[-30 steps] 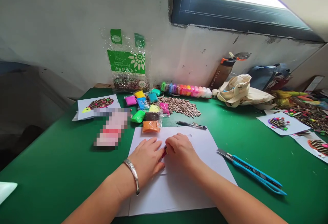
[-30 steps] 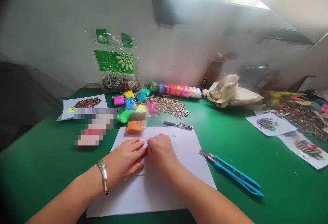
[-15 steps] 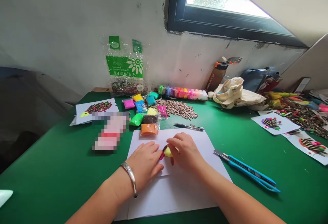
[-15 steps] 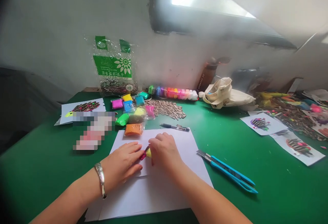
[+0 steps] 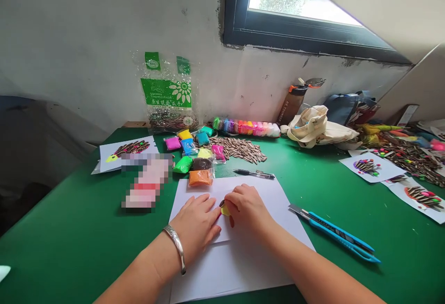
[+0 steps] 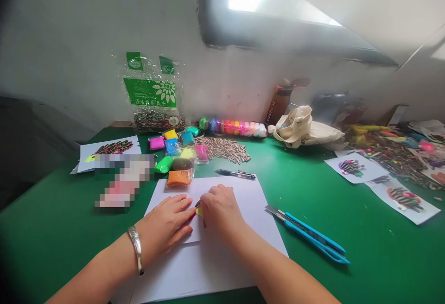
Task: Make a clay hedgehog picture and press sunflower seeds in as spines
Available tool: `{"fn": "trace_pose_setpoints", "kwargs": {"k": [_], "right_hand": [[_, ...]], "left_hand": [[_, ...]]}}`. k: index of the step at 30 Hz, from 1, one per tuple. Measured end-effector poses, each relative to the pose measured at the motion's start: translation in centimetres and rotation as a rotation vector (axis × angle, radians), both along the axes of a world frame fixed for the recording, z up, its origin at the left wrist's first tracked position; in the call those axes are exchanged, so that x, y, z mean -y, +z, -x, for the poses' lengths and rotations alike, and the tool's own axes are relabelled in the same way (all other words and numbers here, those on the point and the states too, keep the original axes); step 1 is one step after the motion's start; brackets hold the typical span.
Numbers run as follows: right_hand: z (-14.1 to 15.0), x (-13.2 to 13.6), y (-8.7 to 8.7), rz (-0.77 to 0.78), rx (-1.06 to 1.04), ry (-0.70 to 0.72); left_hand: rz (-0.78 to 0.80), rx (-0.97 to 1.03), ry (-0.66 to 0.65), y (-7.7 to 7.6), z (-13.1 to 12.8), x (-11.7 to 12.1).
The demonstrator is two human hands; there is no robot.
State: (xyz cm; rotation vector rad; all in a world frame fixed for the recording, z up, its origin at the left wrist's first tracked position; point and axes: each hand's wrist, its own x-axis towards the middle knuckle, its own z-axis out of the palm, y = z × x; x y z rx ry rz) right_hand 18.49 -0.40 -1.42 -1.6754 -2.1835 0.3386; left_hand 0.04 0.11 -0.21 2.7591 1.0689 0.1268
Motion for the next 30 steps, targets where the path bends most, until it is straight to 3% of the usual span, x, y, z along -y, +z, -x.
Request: {"fn": "trace_pose_setpoints", "kwargs": {"k": [12,17,21,26,30], "right_hand": [[0.0,0.1,-0.4,-0.027,0.017,0.001],[-2.9,-2.0,2.5,-0.164,-0.050,-0.056],[-5.9,-6.0,4.1,-0.088,0.143,-0.191],[-7.0,-10.2,2.1,-0.077,0.263,-0.220],[-7.0,-11.3,0.2,-0.083,0.330,-0.249]], "left_hand": [[-0.014,-0.007,0.020,-0.4,-0.1,0.1],[0.024,0.006,0.021,-0.3,0.0,0.2],[0.071,0.018,0.018,0.1,0.1,0.1],[0.127,0.024,0.016,1.1,0.4,-0.2],[0.147,0.033,0.037,1.2,0.6,-0.3]]}}
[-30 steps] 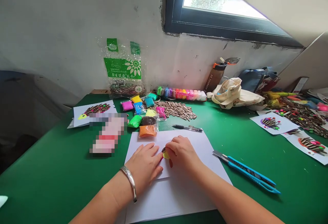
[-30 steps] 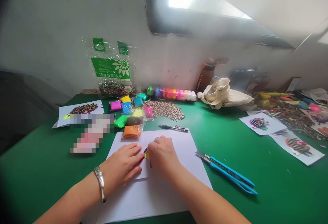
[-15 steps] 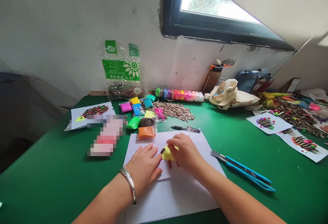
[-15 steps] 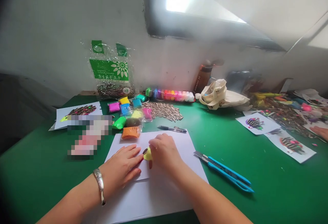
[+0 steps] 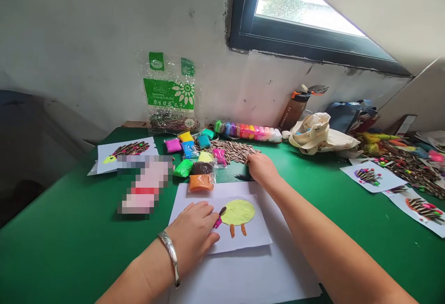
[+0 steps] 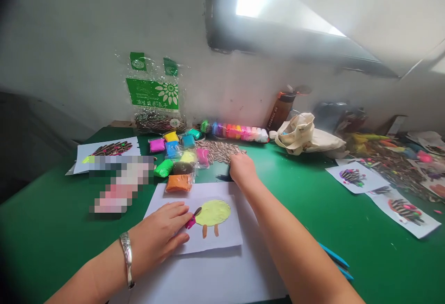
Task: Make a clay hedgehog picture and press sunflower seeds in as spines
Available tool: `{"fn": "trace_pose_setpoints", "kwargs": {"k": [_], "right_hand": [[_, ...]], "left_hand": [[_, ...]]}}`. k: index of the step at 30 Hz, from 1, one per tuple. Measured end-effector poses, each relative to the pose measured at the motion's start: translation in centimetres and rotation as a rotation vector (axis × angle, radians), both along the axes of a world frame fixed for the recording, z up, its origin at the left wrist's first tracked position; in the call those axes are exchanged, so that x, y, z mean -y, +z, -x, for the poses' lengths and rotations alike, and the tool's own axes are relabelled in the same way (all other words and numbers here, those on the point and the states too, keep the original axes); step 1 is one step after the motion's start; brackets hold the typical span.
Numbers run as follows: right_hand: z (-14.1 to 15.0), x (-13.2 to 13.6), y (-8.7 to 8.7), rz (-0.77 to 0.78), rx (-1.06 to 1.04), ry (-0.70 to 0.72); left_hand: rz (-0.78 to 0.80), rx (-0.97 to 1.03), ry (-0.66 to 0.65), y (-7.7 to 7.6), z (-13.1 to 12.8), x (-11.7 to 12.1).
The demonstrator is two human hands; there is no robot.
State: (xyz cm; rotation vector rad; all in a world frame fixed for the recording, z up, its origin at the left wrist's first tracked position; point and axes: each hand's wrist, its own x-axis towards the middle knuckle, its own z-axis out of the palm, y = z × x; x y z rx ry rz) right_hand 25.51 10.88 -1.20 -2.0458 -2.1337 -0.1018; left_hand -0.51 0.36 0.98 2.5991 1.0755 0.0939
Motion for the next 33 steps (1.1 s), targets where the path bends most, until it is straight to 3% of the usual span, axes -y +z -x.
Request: {"fn": "trace_pose_setpoints", "kwargs": {"k": [6,11,12,15,19,24,29,33], "right_hand": [[0.0,0.5,-0.9,-0.035,-0.010,0.001],[0.1,3.1,0.5,-0.094,-0.114,0.003],[0.4,4.1,0.9,-0.090,-0.164,0.039],[1.8,7.6,1.8,-0.067,-0.578,0.197],[4.4,11.7,2.0,0.190,-0.823,0.292],[6.2,12.7,2.0,0.287,-0.793,0.296],[6.9,11.9,1.9,0.228,-0.584,0.205],[7.2,11.7,1.6,0.257,-0.537,0.170]], "left_hand": [[0.031,0.015,0.021,-0.5,0.0,0.2],[0.026,-0.012,0.009,-0.1,-0.2,0.1],[0.026,-0.024,0.003,0.0,-0.2,0.1],[0.026,-0.065,-0.026,0.6,-0.4,0.0],[0.026,-0.083,-0.063,1.0,-0.5,0.1],[-0.033,-0.082,-0.071,0.4,-0.4,0.3],[-0.053,-0.081,-0.052,0.3,-0.5,0.4],[-0.059,-0.073,-0.040,0.3,-0.6,0.4]]}}
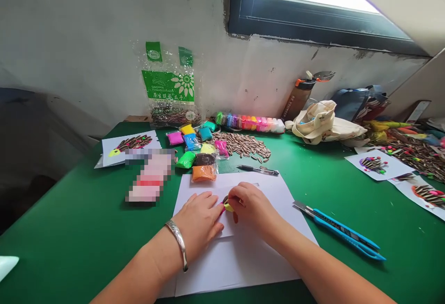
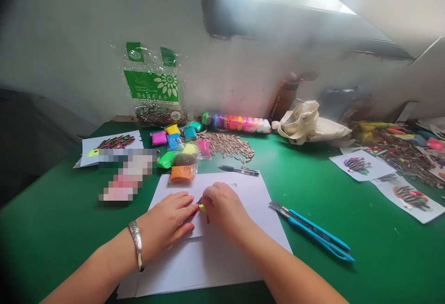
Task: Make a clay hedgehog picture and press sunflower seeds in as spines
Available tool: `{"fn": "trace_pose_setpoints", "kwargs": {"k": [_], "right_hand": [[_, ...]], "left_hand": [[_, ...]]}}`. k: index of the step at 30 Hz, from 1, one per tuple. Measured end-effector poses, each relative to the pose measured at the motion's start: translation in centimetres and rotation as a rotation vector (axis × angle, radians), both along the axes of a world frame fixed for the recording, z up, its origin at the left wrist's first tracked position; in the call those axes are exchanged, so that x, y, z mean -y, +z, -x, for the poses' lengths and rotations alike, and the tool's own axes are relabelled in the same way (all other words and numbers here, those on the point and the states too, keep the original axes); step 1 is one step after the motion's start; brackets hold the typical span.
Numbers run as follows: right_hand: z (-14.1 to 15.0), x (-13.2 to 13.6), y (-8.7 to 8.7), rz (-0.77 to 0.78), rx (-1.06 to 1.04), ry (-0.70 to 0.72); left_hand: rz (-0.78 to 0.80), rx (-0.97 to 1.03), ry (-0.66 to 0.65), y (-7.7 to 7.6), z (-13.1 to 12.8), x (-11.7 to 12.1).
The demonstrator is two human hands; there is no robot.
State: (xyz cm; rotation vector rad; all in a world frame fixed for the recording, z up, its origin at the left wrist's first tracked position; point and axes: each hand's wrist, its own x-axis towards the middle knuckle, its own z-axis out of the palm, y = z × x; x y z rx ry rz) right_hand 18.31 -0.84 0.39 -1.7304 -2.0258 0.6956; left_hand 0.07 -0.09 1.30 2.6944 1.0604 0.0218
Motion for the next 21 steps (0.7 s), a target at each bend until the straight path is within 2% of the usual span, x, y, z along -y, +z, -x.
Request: {"fn": "trace_pose_setpoints", "kwargs": {"k": [7,12,21], "right_hand": [[0.1,-0.2,0.1,0.037,0.041,0.005],[0.6,-0.2,0.6,0.041,0.150,0.003],[1.4,-0.2,-0.9,-0.056,0.312,0.015]], "left_hand": [[-0.014,0.005,0.004,-0.4,0.0,0.2],[-0.028,0.001,0.014,-0.6,0.0,0.2],[-0.036,-0.020,0.018,-0.7,-0.3,0.2]]}}
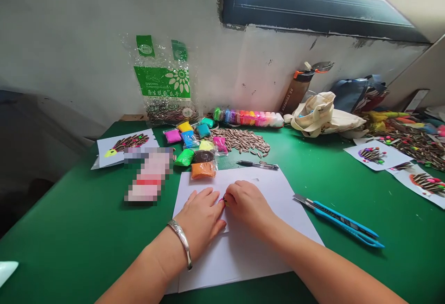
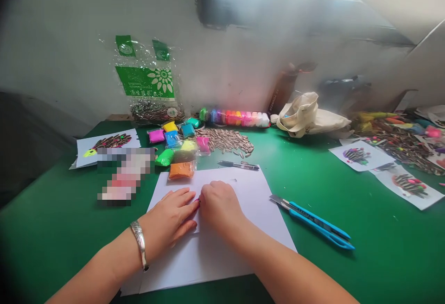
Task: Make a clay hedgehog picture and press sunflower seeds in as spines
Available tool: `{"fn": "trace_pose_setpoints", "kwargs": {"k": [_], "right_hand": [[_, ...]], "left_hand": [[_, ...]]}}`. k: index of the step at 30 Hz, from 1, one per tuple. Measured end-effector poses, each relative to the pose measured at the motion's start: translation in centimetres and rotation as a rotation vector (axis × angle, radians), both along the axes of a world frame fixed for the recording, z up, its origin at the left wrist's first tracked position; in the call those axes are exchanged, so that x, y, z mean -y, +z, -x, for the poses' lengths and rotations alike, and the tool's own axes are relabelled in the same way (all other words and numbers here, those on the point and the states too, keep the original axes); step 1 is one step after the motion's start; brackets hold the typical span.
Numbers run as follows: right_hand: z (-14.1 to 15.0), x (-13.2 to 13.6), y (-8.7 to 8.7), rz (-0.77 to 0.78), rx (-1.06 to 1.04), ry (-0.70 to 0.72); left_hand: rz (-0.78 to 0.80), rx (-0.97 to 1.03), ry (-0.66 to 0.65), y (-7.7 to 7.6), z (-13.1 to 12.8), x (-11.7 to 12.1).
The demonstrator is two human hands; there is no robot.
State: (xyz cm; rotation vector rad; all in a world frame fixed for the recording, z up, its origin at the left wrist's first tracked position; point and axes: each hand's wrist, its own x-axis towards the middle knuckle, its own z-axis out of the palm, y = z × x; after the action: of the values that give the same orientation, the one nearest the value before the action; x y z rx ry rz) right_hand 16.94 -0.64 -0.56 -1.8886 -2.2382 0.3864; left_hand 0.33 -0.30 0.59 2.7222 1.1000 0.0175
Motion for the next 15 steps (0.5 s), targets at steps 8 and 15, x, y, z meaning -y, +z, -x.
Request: {"fn": "trace_pose_setpoints", "kwargs": {"k": [8,15], "right_hand": [[-2.4,0.8,1.0,-0.049,-0.149,-0.009],[-2.9,0.7,-1.3,-0.094,-0.157,0.110]], "left_hand": [[0.038,0.032,0.000,0.0,0.2,0.0],[0.023,0.043,0.007,-0.1,0.1,0.1]]}}
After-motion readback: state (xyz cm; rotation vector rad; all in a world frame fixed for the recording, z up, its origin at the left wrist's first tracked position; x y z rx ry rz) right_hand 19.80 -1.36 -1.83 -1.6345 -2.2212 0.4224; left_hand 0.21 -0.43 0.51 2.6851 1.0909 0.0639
